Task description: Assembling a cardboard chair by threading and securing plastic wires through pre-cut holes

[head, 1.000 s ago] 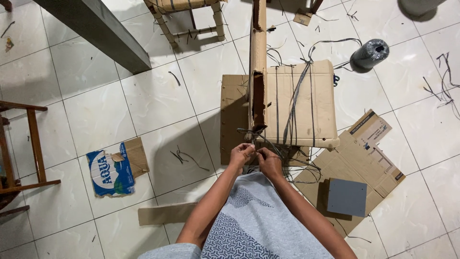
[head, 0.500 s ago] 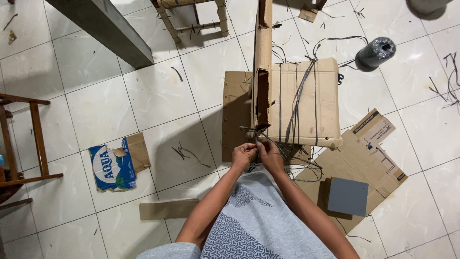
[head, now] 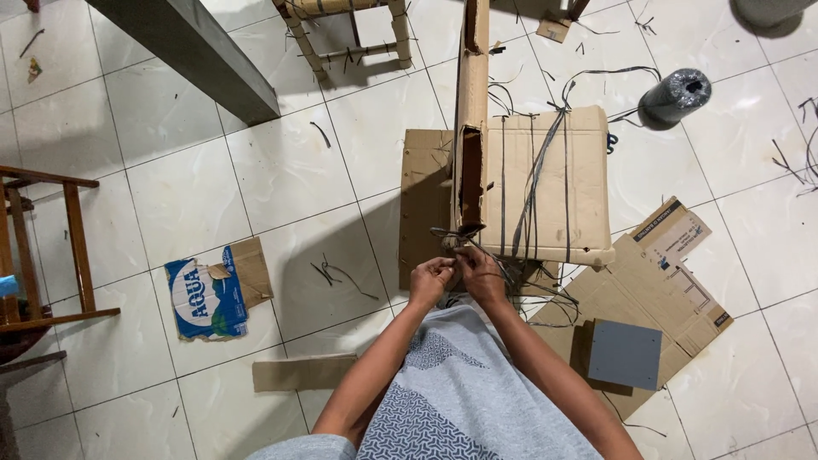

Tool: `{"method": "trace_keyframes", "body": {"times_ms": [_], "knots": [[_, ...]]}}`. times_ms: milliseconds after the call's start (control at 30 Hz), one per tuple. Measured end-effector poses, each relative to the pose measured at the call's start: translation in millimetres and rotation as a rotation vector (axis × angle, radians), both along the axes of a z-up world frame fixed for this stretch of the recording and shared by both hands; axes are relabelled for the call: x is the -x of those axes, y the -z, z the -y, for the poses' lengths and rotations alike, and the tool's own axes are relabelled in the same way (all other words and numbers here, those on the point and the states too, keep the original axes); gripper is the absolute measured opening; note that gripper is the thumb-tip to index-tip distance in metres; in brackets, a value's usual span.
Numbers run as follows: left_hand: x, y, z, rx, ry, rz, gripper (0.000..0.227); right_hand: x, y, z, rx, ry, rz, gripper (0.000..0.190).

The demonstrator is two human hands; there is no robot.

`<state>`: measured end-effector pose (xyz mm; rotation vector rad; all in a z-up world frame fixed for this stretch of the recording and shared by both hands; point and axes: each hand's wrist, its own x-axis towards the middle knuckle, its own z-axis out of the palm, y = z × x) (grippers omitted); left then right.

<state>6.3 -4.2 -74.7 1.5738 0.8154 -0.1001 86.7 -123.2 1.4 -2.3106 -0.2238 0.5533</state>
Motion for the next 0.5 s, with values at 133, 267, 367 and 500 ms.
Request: {"method": "trace_keyframes", "body": {"times_ms": [133,267,367,500], "knots": [[-5,-31,-6,-0.166,0.102,0.045,0.023,-11,23,4,0.101,-0.176,0.040,0.021],[-10,-47,-15,-0.154,0.111,0.102,0.022,-11,20,3,0.191,-0.307,0.169,0.023],[-15,-24,-20,-0.047,0.057,0.029,0.020,-12,28,3,0.213,-0.299,0.141,0.020],[-31,-2,-25,0.496,-0.134,0.038,0.019,-12,59,6,0.234,-0.257,0.113,0.021]]}}
